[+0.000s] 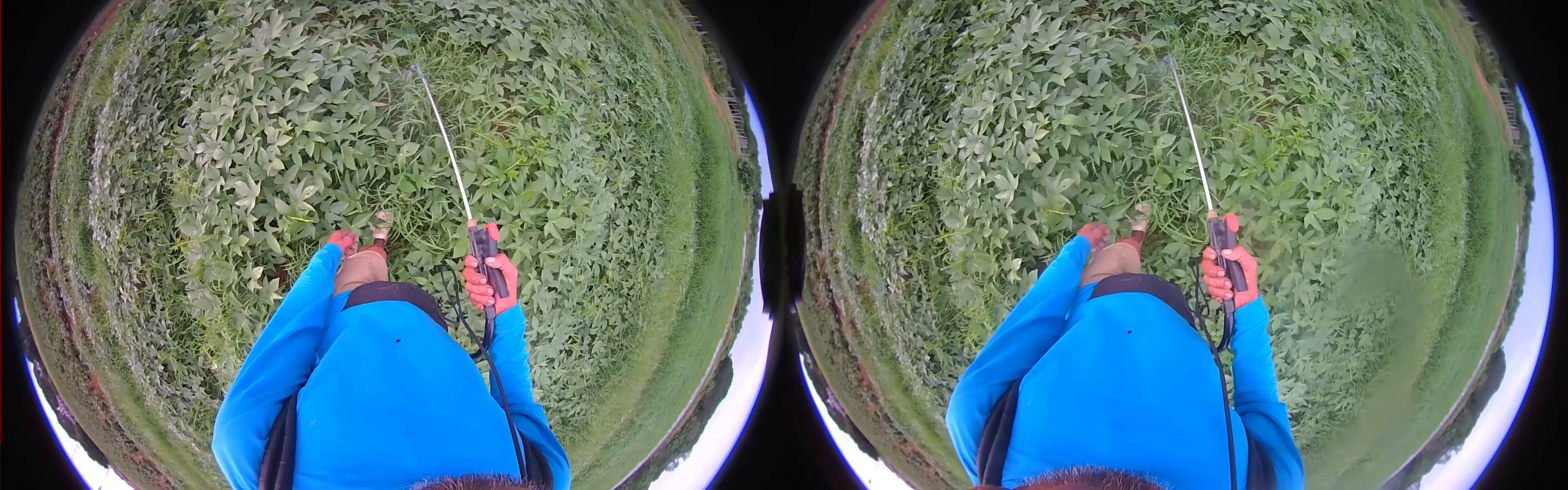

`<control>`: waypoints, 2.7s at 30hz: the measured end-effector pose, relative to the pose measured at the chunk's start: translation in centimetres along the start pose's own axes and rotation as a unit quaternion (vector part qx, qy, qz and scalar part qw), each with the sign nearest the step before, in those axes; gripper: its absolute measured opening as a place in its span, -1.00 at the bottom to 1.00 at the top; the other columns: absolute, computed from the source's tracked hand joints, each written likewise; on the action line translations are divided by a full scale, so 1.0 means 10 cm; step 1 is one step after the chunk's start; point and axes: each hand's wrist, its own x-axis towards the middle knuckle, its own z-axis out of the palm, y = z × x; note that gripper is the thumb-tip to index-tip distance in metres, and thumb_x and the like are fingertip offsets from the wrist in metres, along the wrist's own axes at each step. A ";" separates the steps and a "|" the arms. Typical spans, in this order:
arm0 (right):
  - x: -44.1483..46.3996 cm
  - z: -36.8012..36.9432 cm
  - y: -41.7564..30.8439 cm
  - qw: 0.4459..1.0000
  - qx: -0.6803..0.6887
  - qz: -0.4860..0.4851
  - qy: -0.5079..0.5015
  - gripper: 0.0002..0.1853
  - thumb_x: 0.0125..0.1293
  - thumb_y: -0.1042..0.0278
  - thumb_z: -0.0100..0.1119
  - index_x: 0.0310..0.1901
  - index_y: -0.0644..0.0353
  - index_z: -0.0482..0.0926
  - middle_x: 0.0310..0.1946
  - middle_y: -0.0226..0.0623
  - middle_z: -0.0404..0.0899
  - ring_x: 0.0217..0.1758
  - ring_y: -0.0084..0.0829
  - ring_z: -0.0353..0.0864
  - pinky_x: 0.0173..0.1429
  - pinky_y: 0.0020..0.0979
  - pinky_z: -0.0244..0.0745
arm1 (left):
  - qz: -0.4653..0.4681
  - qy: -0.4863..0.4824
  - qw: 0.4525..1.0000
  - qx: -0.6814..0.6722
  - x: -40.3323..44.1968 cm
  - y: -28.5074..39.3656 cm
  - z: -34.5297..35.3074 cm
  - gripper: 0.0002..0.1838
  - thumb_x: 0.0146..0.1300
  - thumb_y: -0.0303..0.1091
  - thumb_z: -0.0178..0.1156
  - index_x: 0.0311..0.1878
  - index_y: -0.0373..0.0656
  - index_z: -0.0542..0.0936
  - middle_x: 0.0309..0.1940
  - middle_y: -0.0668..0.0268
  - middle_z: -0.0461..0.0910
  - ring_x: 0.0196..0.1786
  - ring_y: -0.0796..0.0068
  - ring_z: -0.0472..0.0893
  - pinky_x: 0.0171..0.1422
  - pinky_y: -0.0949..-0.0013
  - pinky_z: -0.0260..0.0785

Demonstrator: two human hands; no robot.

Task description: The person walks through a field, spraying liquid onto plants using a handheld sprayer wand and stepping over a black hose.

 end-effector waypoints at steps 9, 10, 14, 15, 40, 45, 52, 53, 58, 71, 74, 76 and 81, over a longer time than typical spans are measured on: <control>0.49 0.50 -0.59 0.999 -0.038 -0.016 0.010 -0.73 0.13 0.18 0.08 -0.28 0.16 0.30 -0.60 -0.41 0.26 -0.75 -0.60 0.24 -0.78 -0.55 0.18 | -0.052 0.026 0.998 0.005 0.31 0.18 -0.38 -0.66 0.25 -0.08 0.06 -0.16 -0.20 0.54 -0.51 0.29 0.55 -0.64 0.51 0.45 -0.63 0.42 0.27; 0.56 0.57 -0.64 0.989 -0.109 -0.044 0.084 -0.73 0.14 0.17 0.10 -0.30 0.15 0.30 -0.61 -0.42 0.26 -0.75 -0.61 0.23 -0.78 -0.55 0.17 | -0.040 0.017 0.999 -0.018 0.30 0.22 -0.42 -0.65 0.24 -0.08 0.06 -0.16 -0.19 0.54 -0.50 0.29 0.56 -0.63 0.51 0.46 -0.63 0.42 0.27; 0.83 0.64 -0.87 0.910 -0.286 -0.125 0.274 -0.72 0.11 0.15 0.17 -0.34 0.11 0.34 -0.64 -0.45 0.28 -0.77 -0.62 0.23 -0.77 -0.55 0.14 | -0.072 0.031 0.997 -0.029 0.35 0.41 -0.48 -0.70 0.20 -0.19 0.03 -0.08 -0.13 0.55 -0.49 0.38 0.56 -0.59 0.59 0.45 -0.61 0.44 0.23; 0.89 0.67 -0.91 0.859 -0.342 -0.158 0.347 -0.72 0.10 0.14 0.19 -0.34 0.11 0.35 -0.64 -0.44 0.30 -0.77 -0.61 0.23 -0.77 -0.54 0.13 | -0.071 0.036 0.996 -0.036 0.36 0.44 -0.50 -0.70 0.19 -0.19 0.03 -0.09 -0.13 0.55 -0.49 0.38 0.56 -0.60 0.59 0.45 -0.61 0.44 0.23; 1.31 0.70 -1.19 0.990 -0.101 0.086 -0.044 -0.72 0.15 0.23 0.08 -0.20 0.15 0.28 -0.57 -0.40 0.24 -0.72 -0.61 0.21 -0.75 -0.54 0.21 | -0.078 0.056 0.995 -0.002 0.47 0.99 -0.74 -0.68 0.17 -0.16 0.08 -0.11 -0.14 0.58 -0.54 0.36 0.55 -0.62 0.53 0.46 -0.62 0.41 0.23; 1.27 0.88 -1.34 0.982 -0.185 0.001 0.047 -0.75 0.15 0.23 0.08 -0.22 0.12 0.30 -0.59 -0.45 0.22 -0.69 -0.62 0.22 -0.73 -0.55 0.18 | -0.040 0.018 0.999 -0.028 0.50 1.07 -0.66 -0.64 0.25 -0.12 0.06 -0.10 -0.25 0.51 -0.47 0.25 0.52 -0.63 0.49 0.42 -0.69 0.43 0.20; 1.42 1.09 -1.72 0.924 -0.267 -0.110 0.252 -0.78 0.14 0.19 0.15 -0.35 0.08 0.35 -0.67 -0.51 0.24 -0.76 -0.66 0.21 -0.77 -0.57 0.13 | -0.080 0.026 0.996 -0.043 0.76 1.38 -0.60 -0.70 0.28 -0.11 0.06 -0.17 -0.17 0.51 -0.54 0.34 0.51 -0.68 0.54 0.37 -0.69 0.42 0.13; 1.47 1.12 -1.76 0.897 -0.287 -0.145 0.304 -0.77 0.13 0.19 0.17 -0.35 0.08 0.35 -0.68 -0.50 0.25 -0.77 -0.65 0.22 -0.77 -0.56 0.13 | -0.086 0.023 0.995 -0.035 0.77 1.45 -0.61 -0.70 0.29 -0.11 0.06 -0.18 -0.18 0.50 -0.54 0.34 0.50 -0.68 0.54 0.37 -0.70 0.42 0.13; 1.81 1.11 -2.15 0.843 -0.335 -0.209 0.367 -0.74 0.09 0.20 0.20 -0.34 0.10 0.34 -0.68 -0.44 0.30 -0.78 -0.60 0.26 -0.78 -0.52 0.13 | -0.127 0.046 0.991 -0.027 1.06 1.77 -0.72 -0.67 0.31 -0.08 0.05 -0.21 -0.19 0.50 -0.54 0.31 0.49 -0.70 0.53 0.37 -0.72 0.43 0.14; 2.70 1.49 -3.40 0.992 -0.073 0.085 -0.060 -0.79 0.17 0.23 0.05 -0.26 0.12 0.31 -0.60 -0.47 0.26 -0.74 -0.67 0.21 -0.77 -0.59 0.19 | -0.016 0.040 0.999 -0.007 1.82 3.57 -1.13 -0.69 0.30 -0.10 0.03 -0.19 -0.16 0.53 -0.53 0.34 0.53 -0.67 0.56 0.40 -0.67 0.45 0.20; 2.83 1.70 -3.59 0.986 -0.087 0.111 -0.092 -0.77 0.16 0.23 0.06 -0.25 0.13 0.30 -0.58 -0.46 0.26 -0.73 -0.68 0.21 -0.78 -0.62 0.18 | -0.016 0.095 0.995 0.018 1.80 4.12 -1.10 -0.65 0.32 -0.07 0.02 -0.17 -0.21 0.52 -0.51 0.31 0.53 -0.68 0.58 0.40 -0.68 0.47 0.18; 2.89 1.79 -3.69 0.982 -0.125 0.114 -0.083 -0.78 0.17 0.22 0.07 -0.25 0.12 0.31 -0.59 -0.48 0.26 -0.74 -0.70 0.20 -0.79 -0.63 0.17 | 0.003 0.094 0.995 0.019 1.78 4.27 -1.18 -0.64 0.33 -0.05 0.01 -0.17 -0.19 0.52 -0.51 0.32 0.53 -0.67 0.58 0.40 -0.68 0.47 0.18; 2.87 1.99 -3.86 0.975 -0.207 0.081 -0.010 -0.79 0.17 0.20 0.08 -0.33 0.12 0.35 -0.65 -0.51 0.27 -0.77 -0.70 0.19 -0.78 -0.62 0.13 | -0.052 0.110 0.992 0.039 1.71 4.37 -1.32 -0.60 0.32 0.05 -0.02 -0.11 -0.08 0.55 -0.43 0.34 0.53 -0.53 0.59 0.46 -0.53 0.49 0.27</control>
